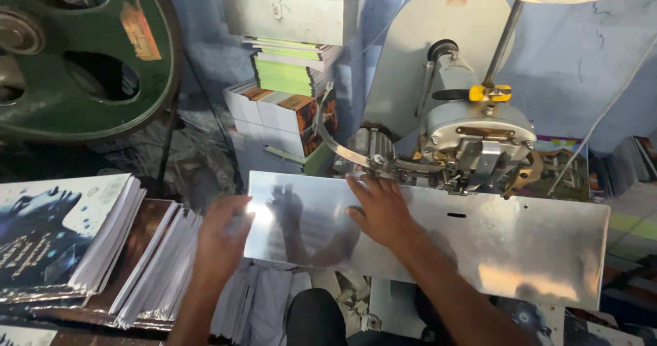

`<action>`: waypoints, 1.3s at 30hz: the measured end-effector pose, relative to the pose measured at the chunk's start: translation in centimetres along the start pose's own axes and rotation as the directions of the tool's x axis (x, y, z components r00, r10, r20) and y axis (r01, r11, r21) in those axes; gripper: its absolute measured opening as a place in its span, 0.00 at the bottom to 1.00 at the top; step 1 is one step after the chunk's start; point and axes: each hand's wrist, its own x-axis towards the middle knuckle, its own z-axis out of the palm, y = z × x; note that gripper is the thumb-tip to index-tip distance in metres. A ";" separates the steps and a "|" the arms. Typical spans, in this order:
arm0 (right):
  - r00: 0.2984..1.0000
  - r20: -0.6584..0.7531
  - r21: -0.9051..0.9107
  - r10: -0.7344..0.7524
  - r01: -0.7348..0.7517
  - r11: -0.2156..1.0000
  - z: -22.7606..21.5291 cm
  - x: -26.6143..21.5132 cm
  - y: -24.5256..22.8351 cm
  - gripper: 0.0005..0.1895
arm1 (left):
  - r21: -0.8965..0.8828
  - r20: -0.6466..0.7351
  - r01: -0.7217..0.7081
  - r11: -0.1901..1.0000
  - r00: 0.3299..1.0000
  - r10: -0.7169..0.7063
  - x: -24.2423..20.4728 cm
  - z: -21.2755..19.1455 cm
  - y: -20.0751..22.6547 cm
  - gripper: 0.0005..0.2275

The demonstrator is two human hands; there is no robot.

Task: The person repeatedly picks up a book, places it under a binding machine, and operates the machine to bind the book. The person then removes the bound book and places it on a stack. This process is repeated multiple times.

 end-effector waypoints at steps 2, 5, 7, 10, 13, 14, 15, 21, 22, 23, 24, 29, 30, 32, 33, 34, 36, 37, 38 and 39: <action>0.996 -0.090 -0.050 -0.016 0.011 0.999 0.3 0.2 -0.5 0.37 | 0.130 -0.039 -0.066 0.989 0.997 0.071 0.4 -1.4 -0.2 0.14; 0.995 -0.098 -0.044 0.026 -0.030 0.999 0.7 0.2 -0.8 0.37 | 0.350 -0.103 -0.058 0.935 0.990 0.100 0.7 -4.4 -0.2 0.16; 0.995 -0.088 -0.030 0.051 -0.054 0.998 0.8 0.1 -0.7 0.37 | 0.459 -0.134 0.012 0.888 0.989 0.055 0.6 -6.5 -0.3 0.17; 0.993 -0.101 -0.038 0.053 -0.057 0.998 1.1 0.0 -0.6 0.37 | 0.604 -0.143 0.063 0.794 0.989 0.030 0.4 -9.5 -1.4 0.20; 0.995 -0.095 -0.049 0.043 -0.048 0.998 1.2 0.0 -0.5 0.37 | 0.752 -0.160 0.159 0.639 0.985 -0.058 -0.2 -12.2 -3.7 0.23; 0.994 -0.100 -0.054 0.032 -0.038 0.998 1.2 0.0 -0.4 0.37 | 0.788 -0.183 0.179 0.589 0.982 -0.054 -0.7 -13.0 -4.6 0.26; 0.994 -0.104 -0.058 0.021 -0.027 0.998 1.2 0.0 -0.4 0.37 | 0.820 -0.206 0.200 0.536 0.977 -0.049 -1.2 -13.7 -5.5 0.29; 0.994 -0.108 -0.069 0.028 -0.036 0.997 1.2 -0.2 -0.6 0.37 | 0.867 -0.337 0.419 0.269 0.892 -0.301 -2.5 -16.1 -10.8 0.42; 0.994 -0.108 -0.070 0.028 -0.035 0.997 1.2 -0.2 -0.6 0.36 | 0.875 -0.339 0.437 0.209 0.860 -0.381 -2.8 -16.1 -11.3 0.41; 0.994 -0.109 -0.072 0.027 -0.035 0.997 1.2 -0.2 -0.6 0.36 | 0.881 -0.340 0.439 0.174 0.845 -0.413 -2.9 -15.9 -11.7 0.40; 0.994 -0.110 -0.074 0.026 -0.035 0.997 1.2 -0.1 -0.6 0.36 | 0.887 -0.341 0.440 0.139 0.829 -0.443 -3.0 -15.8 -12.1 0.38; 0.995 -0.093 -0.067 0.040 -0.046 0.997 1.1 -0.1 -0.7 0.36 | 0.890 -0.293 0.414 0.192 0.841 -0.455 -3.1 -16.4 -12.4 0.40; 0.996 -0.080 -0.055 0.050 -0.055 0.997 1.1 -0.1 -0.7 0.36 | 0.899 -0.264 0.383 0.211 0.861 -0.435 -3.5 -16.6 -12.1 0.39; 0.994 -0.108 -0.071 0.034 -0.042 0.997 1.2 0.0 -0.7 0.36 | 0.911 -0.216 0.325 0.255 0.901 -0.377 -4.4 -16.8 -11.4 0.39; 0.992 -0.120 -0.079 0.027 -0.036 0.996 1.3 -0.1 -0.7 0.36 | 0.913 -0.197 0.298 0.280 0.920 -0.339 -4.8 -16.8 -11.1 0.39; 0.992 -0.121 -0.076 0.029 -0.038 0.996 1.3 -0.1 -0.8 0.36 | 0.913 -0.180 0.272 0.303 0.937 -0.299 -5.1 -16.9 -10.7 0.38; 0.992 -0.123 -0.072 0.033 -0.042 0.997 1.3 -0.1 -0.8 0.36 | 0.854 -0.179 0.278 0.439 0.950 -0.255 -5.6 -17.3 -10.0 0.35; 0.992 -0.122 -0.073 0.030 -0.039 0.997 1.3 -0.1 -0.9 0.36 | 0.818 -0.181 0.277 0.504 0.956 -0.232 -5.7 -17.3 -9.7 0.33; 0.992 -0.120 -0.076 0.028 -0.037 0.996 1.2 -0.1 -0.9 0.36 | 0.821 -0.168 0.242 0.517 0.968 -0.186 -5.8 -17.3 -9.5 0.30; 0.993 -0.118 -0.078 0.027 -0.036 0.996 1.2 -0.2 -0.9 0.36 | 0.823 -0.156 0.207 0.529 0.978 -0.140 -6.0 -17.2 -9.3 0.27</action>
